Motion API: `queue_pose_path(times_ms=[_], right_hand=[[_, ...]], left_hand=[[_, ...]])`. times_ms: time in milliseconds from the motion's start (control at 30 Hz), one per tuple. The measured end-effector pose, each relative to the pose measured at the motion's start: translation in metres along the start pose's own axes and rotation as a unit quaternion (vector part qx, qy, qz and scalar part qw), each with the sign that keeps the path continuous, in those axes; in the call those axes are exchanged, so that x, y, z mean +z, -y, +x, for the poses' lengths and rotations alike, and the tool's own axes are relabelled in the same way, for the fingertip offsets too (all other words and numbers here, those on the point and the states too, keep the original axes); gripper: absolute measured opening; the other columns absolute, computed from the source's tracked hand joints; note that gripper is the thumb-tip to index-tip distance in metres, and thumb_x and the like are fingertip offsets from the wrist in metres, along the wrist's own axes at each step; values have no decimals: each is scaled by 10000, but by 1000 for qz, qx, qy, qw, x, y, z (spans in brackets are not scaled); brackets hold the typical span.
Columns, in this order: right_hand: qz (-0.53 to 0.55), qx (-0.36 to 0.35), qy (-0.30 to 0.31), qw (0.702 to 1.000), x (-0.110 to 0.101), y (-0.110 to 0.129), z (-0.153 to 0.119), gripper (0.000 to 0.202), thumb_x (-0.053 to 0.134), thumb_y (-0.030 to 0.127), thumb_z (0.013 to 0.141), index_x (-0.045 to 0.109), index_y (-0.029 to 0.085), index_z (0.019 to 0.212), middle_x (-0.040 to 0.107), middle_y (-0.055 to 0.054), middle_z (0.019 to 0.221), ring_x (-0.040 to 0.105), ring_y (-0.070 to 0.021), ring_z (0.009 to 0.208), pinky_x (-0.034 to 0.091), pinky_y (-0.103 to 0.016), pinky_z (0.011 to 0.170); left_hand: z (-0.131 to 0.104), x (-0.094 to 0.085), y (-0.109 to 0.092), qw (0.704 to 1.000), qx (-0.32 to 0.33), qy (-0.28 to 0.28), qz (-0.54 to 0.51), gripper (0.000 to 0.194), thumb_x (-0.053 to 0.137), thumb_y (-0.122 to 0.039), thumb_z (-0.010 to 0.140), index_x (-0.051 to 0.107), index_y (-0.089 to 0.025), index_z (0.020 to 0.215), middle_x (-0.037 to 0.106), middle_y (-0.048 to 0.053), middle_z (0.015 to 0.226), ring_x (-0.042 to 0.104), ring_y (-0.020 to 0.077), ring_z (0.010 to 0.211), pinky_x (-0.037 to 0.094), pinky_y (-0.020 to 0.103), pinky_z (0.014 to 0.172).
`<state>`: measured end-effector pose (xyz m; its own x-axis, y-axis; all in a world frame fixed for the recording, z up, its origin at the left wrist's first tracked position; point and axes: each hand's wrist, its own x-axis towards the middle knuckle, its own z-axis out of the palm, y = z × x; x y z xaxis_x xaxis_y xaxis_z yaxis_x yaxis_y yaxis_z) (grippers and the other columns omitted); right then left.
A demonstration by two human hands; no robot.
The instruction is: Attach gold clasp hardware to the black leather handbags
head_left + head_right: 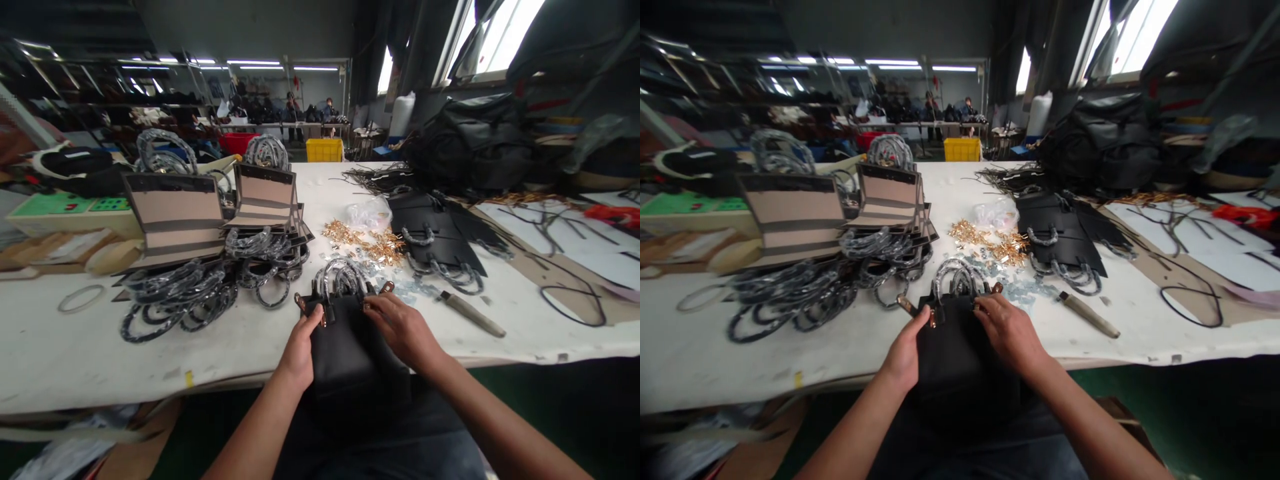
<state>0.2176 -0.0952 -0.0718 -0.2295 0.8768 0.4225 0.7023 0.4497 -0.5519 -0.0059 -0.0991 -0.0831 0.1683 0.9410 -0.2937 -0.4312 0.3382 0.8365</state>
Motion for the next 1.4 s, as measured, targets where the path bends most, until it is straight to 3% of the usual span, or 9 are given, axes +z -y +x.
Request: queue_pose_path(times_ms=[133,333,467,533,700,1000,1233,1400], right_hand=[[-67,-46,82,993,-4,-1,10,279,502,291,1050,678,259,1265,702,-103,1162,714,-259,989,578,-367,834],[-122,-64,133,982,6,6,18,305,481,266,1057,668,244,1297,692,-108,1159,712,-242,941,565,-326,784],[-149,-60,159,974,11,13,21,321,452,274,1074,653,223,1319,682,-104,1199,710,-239,985,561,-318,807],[-162,-59,167,971,13,14,23,325,446,279,1081,643,226,1334,680,-98,1216,710,-230,998,558,-310,819],[-200,-65,179,961,15,13,27,308,477,266,1071,660,222,1315,691,-89,1191,717,-217,944,550,-292,764],[-287,-101,221,927,24,28,35,358,516,140,1013,658,156,1341,705,-132,1151,714,-228,908,539,-290,726],[-197,-126,222,946,17,8,42,345,502,190,1042,630,211,1362,714,-93,1138,719,-195,903,538,-269,758],[-201,-158,204,945,20,4,41,285,480,193,1047,678,198,1252,721,-101,1107,713,-198,906,529,-272,748]], left_hand=[[3,-6,0,996,-69,34,-45,599,613,-661,886,753,-156,1174,800,161,1025,737,370,1094,564,550,1007],[4,-13,4,992,-72,38,-99,621,646,-652,877,714,-173,1266,799,155,1047,727,378,1119,532,569,1042],[5,-15,6,959,-164,104,-204,643,615,-635,903,685,-133,1300,791,172,1090,707,390,1160,485,567,1093],[6,-16,8,945,-181,120,-246,622,617,-603,915,680,-121,1303,789,175,1099,701,392,1171,467,562,1111],[8,-20,12,937,-162,135,-278,558,631,-549,936,688,-124,1292,790,168,1095,706,381,1164,462,544,1119],[12,-20,17,943,-135,108,-283,477,677,-475,932,694,-168,1297,798,136,1082,722,360,1136,493,516,1098],[12,-19,13,937,-164,115,-285,515,662,-526,924,704,-158,1282,805,143,1029,734,367,1106,516,519,1068],[12,-17,9,935,-171,109,-290,505,632,-515,941,715,-128,1255,806,154,1013,743,362,1081,517,516,1065]])
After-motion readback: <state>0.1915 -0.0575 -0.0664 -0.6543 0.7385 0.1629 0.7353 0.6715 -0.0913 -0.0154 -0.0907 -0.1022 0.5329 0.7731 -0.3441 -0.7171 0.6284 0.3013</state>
